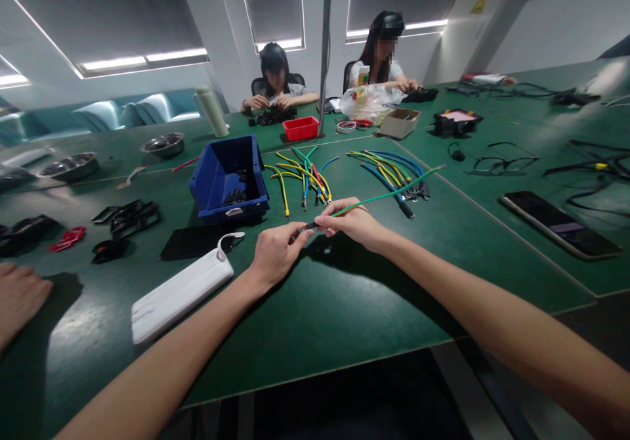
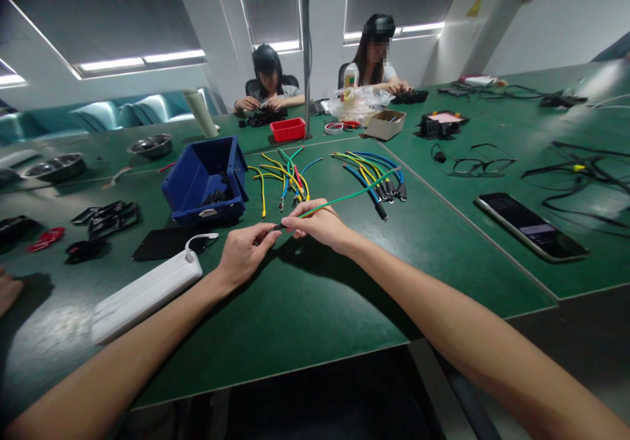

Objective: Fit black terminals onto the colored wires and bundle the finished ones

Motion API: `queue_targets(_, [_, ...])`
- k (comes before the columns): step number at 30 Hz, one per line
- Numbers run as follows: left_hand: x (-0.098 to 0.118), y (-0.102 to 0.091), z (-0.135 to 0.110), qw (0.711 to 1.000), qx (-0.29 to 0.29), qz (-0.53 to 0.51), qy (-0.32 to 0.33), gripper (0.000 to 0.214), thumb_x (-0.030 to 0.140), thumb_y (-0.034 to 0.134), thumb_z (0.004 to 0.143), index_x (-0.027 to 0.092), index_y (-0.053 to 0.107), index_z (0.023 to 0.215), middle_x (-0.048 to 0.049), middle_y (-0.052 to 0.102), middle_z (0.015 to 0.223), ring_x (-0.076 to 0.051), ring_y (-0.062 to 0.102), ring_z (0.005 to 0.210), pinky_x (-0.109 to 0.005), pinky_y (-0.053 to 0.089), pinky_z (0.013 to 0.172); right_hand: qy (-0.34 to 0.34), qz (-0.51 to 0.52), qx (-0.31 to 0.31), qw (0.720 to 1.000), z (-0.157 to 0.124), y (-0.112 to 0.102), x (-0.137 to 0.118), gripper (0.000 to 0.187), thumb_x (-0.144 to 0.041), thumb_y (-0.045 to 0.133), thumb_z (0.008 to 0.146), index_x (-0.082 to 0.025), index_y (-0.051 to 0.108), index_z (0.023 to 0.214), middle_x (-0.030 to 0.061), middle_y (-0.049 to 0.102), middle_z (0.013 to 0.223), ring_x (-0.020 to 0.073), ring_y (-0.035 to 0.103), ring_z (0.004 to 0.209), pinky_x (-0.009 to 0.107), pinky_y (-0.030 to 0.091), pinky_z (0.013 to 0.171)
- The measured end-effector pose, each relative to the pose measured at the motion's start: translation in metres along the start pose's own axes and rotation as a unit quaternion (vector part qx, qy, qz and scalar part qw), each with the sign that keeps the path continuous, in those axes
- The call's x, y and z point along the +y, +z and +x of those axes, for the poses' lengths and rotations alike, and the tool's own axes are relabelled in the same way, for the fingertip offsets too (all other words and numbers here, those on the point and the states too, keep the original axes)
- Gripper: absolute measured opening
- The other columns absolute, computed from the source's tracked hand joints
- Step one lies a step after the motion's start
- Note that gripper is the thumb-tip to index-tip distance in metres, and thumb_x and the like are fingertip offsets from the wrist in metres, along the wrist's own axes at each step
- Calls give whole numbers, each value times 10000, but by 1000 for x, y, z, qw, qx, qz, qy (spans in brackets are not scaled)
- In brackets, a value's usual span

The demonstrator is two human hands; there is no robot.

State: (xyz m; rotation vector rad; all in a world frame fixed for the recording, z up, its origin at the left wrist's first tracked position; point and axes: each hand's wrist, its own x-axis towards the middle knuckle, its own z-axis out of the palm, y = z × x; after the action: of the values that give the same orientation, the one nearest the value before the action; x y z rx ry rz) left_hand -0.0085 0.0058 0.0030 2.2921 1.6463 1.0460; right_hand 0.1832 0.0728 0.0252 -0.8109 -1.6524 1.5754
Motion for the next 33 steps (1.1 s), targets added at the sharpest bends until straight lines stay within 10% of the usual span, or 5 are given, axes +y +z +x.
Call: queue_targets(33, [2,-3,1,987,-80,-141,-14,163,303,500,914,170,593,897,4,630,675,-95,529,533,-201,391,533,29,-34,-11,999,1,1,-3,387,-493,728,709,-146,582,616,16,616,550,90,538,447,215,409,444])
